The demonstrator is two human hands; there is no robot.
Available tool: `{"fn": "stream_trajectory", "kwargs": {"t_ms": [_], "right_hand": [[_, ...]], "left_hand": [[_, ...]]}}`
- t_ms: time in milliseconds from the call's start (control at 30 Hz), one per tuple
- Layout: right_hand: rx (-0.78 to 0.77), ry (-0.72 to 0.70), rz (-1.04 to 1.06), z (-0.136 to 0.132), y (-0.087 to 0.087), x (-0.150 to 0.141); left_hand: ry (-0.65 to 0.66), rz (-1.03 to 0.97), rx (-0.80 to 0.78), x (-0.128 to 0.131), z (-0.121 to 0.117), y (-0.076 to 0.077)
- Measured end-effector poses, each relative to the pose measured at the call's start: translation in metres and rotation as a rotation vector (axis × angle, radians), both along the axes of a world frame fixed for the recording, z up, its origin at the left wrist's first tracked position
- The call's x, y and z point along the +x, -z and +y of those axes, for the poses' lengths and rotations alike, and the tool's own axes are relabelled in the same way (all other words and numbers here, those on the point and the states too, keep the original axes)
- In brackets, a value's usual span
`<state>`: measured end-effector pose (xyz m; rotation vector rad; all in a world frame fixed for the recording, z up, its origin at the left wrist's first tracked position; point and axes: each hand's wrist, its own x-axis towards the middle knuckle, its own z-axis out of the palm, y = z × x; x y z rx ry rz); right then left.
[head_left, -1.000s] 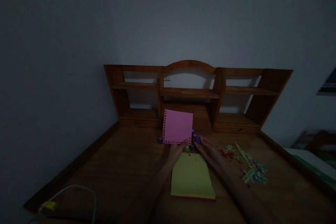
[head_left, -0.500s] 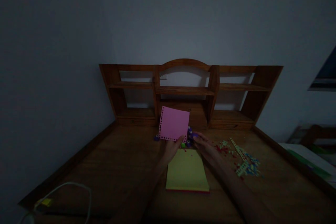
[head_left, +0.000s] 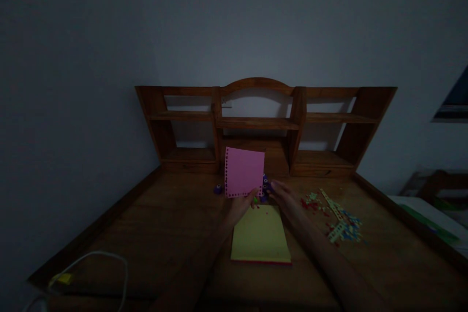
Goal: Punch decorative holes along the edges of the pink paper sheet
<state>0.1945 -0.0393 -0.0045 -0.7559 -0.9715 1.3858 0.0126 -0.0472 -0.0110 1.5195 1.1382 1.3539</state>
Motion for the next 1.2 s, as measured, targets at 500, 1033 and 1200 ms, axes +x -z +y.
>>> {"fn": "stream_trajectory", "kwargs": {"t_ms": [500, 1033, 1200], "right_hand": [[-0.057, -0.101, -0.061, 0.003, 0.009, 0.004], [0.000, -0.020, -0.175, 0.003, 0.010, 0.002], [0.008, -0.011, -0.189, 0.002, 0.008, 0.000]], "left_hand": [[0.094, -0.050, 0.018, 0.001, 0.008, 0.010], [0.151, -0.058, 0.009, 0.002, 0.003, 0.001], [0.151, -0.055, 0.002, 0.002, 0.003, 0.000]]}}
